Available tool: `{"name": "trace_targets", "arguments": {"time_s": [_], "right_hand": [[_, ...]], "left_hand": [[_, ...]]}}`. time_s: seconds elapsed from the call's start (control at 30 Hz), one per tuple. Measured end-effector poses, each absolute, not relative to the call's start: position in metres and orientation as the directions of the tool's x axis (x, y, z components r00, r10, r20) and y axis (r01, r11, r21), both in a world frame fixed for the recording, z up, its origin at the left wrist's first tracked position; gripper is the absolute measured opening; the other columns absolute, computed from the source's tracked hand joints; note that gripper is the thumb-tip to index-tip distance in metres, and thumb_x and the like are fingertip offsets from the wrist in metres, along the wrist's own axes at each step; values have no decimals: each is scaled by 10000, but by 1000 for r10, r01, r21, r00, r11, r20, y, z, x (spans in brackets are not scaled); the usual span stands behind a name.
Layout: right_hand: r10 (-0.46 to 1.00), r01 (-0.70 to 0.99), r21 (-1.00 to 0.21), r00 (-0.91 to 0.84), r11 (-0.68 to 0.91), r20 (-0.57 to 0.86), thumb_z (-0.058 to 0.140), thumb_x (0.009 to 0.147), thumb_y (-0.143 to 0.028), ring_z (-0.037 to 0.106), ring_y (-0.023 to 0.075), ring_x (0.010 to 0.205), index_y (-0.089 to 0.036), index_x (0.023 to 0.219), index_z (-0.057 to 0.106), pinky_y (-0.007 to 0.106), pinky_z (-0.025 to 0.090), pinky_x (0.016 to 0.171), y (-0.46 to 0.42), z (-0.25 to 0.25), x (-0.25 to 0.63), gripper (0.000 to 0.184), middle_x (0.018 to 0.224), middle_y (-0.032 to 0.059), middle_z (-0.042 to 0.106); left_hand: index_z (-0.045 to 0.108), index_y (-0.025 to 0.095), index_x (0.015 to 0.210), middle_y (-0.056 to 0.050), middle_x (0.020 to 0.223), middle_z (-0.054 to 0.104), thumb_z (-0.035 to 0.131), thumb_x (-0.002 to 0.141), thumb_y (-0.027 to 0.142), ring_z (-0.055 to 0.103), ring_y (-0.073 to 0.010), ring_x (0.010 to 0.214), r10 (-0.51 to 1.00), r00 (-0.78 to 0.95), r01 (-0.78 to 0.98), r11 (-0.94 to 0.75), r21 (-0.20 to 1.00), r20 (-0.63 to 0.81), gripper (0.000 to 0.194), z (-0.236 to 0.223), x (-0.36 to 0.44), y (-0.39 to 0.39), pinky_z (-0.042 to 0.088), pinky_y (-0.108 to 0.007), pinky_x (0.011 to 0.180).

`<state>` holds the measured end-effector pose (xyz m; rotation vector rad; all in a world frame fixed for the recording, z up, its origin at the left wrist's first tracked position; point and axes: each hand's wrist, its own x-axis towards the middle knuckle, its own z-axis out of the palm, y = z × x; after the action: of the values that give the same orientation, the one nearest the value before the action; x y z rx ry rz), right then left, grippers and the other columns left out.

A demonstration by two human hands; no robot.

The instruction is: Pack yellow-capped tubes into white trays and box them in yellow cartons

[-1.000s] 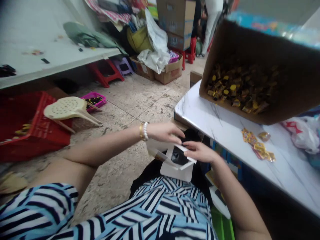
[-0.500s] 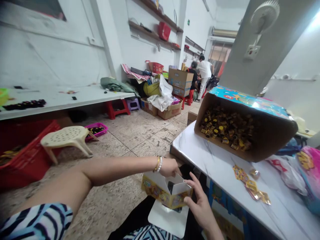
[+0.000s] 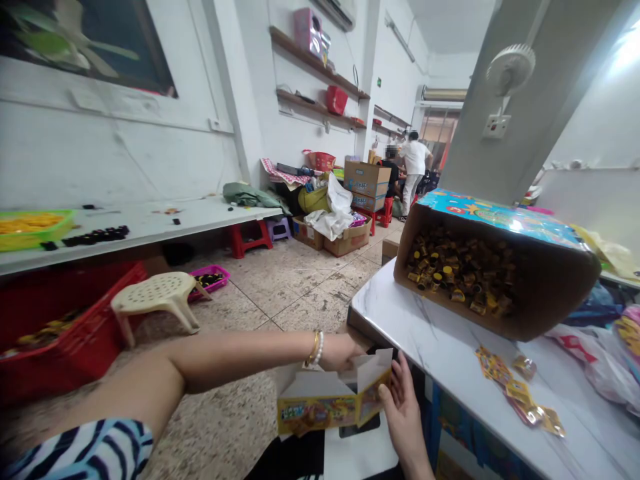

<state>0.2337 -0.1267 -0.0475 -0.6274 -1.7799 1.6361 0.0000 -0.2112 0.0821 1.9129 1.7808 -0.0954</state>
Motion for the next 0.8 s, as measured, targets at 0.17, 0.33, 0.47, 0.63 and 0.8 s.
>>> {"name": "trace_targets", "arguments": {"time_s": [0.17, 0.33, 0.47, 0.63, 0.8], "right_hand": [[679, -80, -974, -704, 214, 207, 702, 899, -441, 325, 291, 1556, -431, 1645, 172, 557, 294, 1258, -130, -63, 230, 915, 1682, 44, 337], [671, -156, -947, -673, 281, 310, 694, 915, -396, 364, 301, 1537, -329, 1487, 517, 536, 291, 1270, -131, -44, 225, 603, 1661, 85, 367], [591, -192, -901, -697, 390, 405, 704, 913, -400, 391, 318, 1515, -245, 1172, 706, 548, 271, 1272, -140, -25, 234, 302, 1607, 127, 423], [648, -81, -905, -671, 418, 360, 705, 899, -471, 226, 287, 1588, -294, 1579, 340, 514, 219, 1297, -149, -13, 240, 791, 1720, 90, 182], [602, 36, -866, -734, 499, 316, 691, 906, -463, 262, 292, 1573, -280, 1590, 336, 494, 213, 1307, -152, -8, 233, 792, 1688, 94, 271]], "left_hand": [[557, 208, 1363, -106, 1201, 676, 612, 963, 429, 679, -218, 1037, 911, 25, 994, 22, 109, -412, 460, 66, 17, -221, 601, -404, 886], [295, 262, 1592, -115, 941, 750, 621, 890, 344, 689, -251, 778, 910, 127, 991, -104, 79, -396, 778, 84, 17, -224, 525, -323, 694], [184, 285, 1622, -46, 774, 730, 531, 885, 191, 599, -177, 611, 877, 226, 971, -168, 172, -423, 819, 88, 8, -232, 436, -246, 639], [-3, 220, 1632, -56, 863, 740, 549, 868, 197, 562, -146, 623, 875, 232, 952, -115, 284, -425, 943, 79, 0, -229, 384, -214, 635], [80, 202, 1631, -75, 948, 754, 554, 872, 231, 575, -129, 646, 867, 245, 939, -101, 329, -433, 896, 79, -2, -224, 403, -193, 661]]}}
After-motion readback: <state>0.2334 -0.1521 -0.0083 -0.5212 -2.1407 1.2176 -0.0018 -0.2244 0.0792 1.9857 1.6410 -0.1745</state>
